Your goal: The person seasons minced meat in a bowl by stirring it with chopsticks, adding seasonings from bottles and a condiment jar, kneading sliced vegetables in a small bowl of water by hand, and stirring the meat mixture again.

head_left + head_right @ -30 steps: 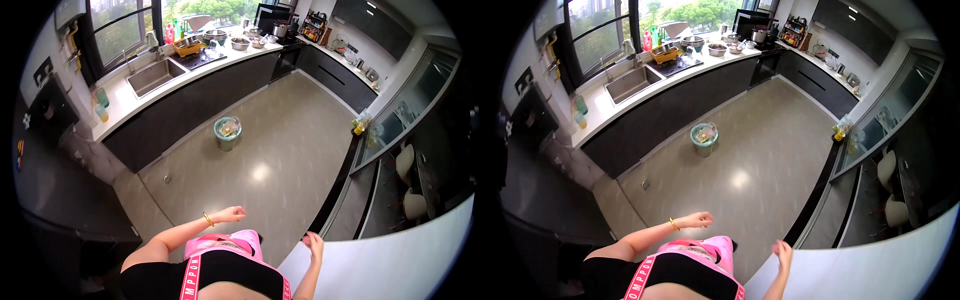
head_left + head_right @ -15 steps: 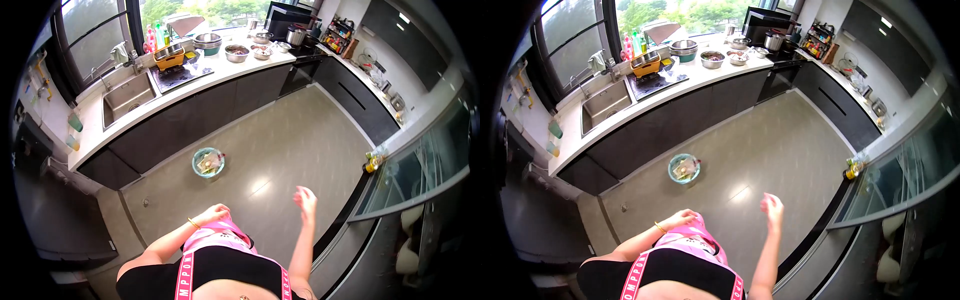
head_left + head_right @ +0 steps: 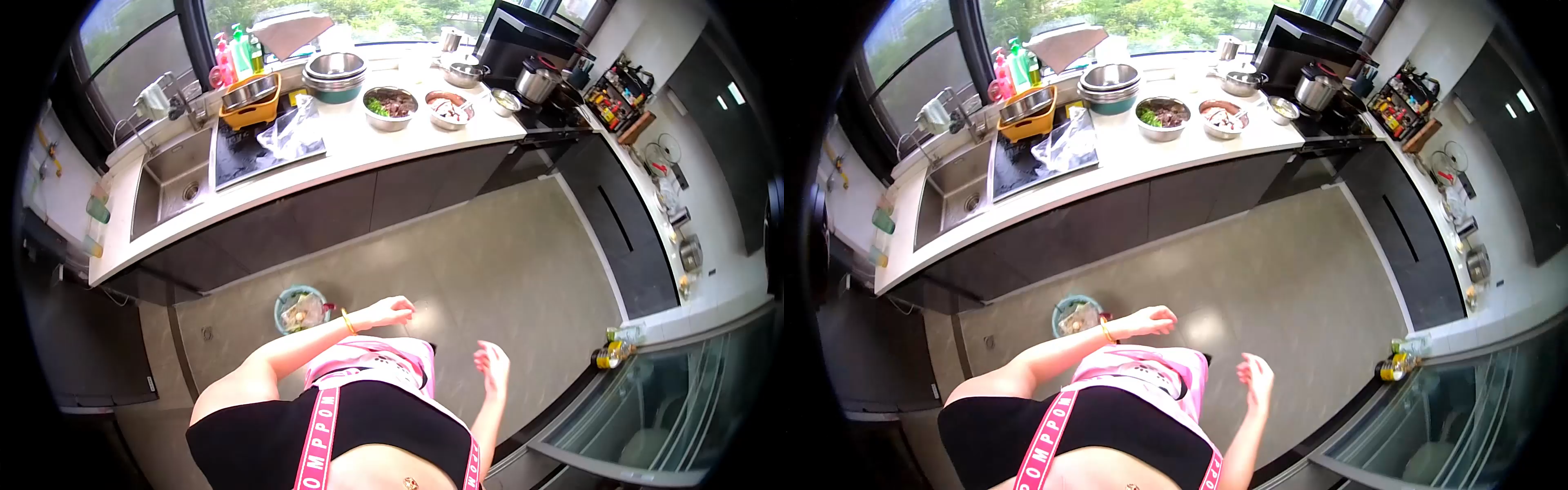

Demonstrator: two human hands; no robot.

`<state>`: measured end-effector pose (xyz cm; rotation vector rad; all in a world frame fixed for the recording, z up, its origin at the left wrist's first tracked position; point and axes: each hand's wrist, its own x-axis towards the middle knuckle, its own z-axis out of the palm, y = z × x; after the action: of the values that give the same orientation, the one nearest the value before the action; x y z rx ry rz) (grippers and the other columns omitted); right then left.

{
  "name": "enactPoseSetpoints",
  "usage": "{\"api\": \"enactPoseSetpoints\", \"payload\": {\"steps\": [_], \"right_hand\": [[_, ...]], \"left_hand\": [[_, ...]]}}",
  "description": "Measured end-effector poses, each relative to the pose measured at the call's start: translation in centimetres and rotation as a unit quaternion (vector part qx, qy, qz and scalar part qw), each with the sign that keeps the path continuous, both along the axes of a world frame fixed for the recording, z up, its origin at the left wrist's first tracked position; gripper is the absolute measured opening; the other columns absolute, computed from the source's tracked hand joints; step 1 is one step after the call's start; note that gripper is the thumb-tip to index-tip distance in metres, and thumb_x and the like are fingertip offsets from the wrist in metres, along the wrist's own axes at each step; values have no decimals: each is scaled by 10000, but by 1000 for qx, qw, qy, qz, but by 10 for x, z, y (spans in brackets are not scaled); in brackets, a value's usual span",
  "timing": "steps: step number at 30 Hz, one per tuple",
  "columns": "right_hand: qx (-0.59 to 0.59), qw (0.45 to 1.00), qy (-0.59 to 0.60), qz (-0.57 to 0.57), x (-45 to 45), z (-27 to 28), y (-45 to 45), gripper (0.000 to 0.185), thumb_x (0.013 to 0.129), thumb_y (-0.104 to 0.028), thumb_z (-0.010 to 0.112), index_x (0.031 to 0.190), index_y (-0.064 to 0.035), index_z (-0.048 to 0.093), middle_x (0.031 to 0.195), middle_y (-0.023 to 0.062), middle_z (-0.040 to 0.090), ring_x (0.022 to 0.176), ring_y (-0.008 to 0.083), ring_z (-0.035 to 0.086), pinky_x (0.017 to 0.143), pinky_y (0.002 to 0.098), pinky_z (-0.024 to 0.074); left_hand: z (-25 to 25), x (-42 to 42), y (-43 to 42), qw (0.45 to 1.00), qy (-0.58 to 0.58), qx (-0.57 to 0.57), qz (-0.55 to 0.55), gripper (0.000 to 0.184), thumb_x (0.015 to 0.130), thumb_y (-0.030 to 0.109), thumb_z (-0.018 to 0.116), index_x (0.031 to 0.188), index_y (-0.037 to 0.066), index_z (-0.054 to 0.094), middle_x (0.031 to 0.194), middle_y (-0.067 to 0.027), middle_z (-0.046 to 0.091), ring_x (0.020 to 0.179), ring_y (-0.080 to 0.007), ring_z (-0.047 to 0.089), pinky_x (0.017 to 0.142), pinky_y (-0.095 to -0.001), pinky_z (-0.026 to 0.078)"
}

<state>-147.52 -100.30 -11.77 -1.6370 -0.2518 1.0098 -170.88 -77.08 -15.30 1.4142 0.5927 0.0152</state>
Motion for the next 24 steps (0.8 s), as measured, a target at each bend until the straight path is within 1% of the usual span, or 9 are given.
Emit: {"api": "enactPoseSetpoints", "payload": {"steps": [2,5,9,11,14,16,19,21,24], "right_hand": [[-26,995,18,-98,71,-21,-5,194,880,-196,571,985,-42,626,662,8,595,537,58,531,451,163,387],[-29,986,-11,-165,166,-32,43,176,877,-198,573,961,-54,629,644,-5,575,514,51,509,436,158,376],[13,1000,-1,-26,274,-36,194,186,893,-198,546,956,-39,619,673,-13,576,527,49,490,450,173,365],[53,994,8,90,310,-32,291,190,878,-174,562,966,-15,614,678,4,574,518,69,483,442,188,342],[22,980,10,196,339,-13,433,208,863,-201,588,976,-29,616,709,-11,574,556,51,498,475,179,372],[61,966,-5,250,354,-1,519,209,872,-211,581,987,-40,615,737,-10,584,589,47,520,508,169,407],[80,967,-31,241,378,-14,637,262,897,-230,547,1065,-31,579,806,32,606,647,84,562,539,197,450],[93,973,-58,202,392,-35,707,456,864,-276,600,1191,19,481,911,98,593,766,157,591,609,259,495],[68,984,-87,139,412,-55,784,545,823,-281,658,1220,31,450,907,90,568,772,157,569,635,282,497]], "left_hand": [[9,56,38,997,-23,-74,26,352,900,322,514,1151,76,503,1034,-54,583,926,-141,560,813,-290,457],[-8,116,84,995,-48,-62,53,360,906,327,521,1161,74,500,1051,-71,570,960,-147,552,833,-297,451],[-9,180,132,983,26,-122,136,354,909,311,518,1150,53,499,1050,-77,583,977,-148,547,852,-299,454],[-10,203,159,980,11,-126,152,339,913,289,515,1135,33,505,1041,-83,588,976,-156,556,862,-306,456],[-17,232,197,969,-34,-5,245,288,914,229,511,1098,8,517,1000,-112,605,948,-165,581,843,-288,460],[-20,249,225,948,-64,-67,305,249,919,186,504,1092,7,518,984,-116,605,933,-153,586,828,-273,473],[-9,278,276,912,-47,-157,377,239,917,170,511,1105,23,497,1003,-99,585,902,-144,584,794,-268,492],[-17,299,316,911,-14,-158,380,267,927,194,497,1153,51,484,1053,-91,564,964,-144,564,839,-264,474],[-32,330,375,895,-49,-123,427,297,910,173,520,1172,48,454,1033,-84,563,905,-134,570,756,-245,480]]}}
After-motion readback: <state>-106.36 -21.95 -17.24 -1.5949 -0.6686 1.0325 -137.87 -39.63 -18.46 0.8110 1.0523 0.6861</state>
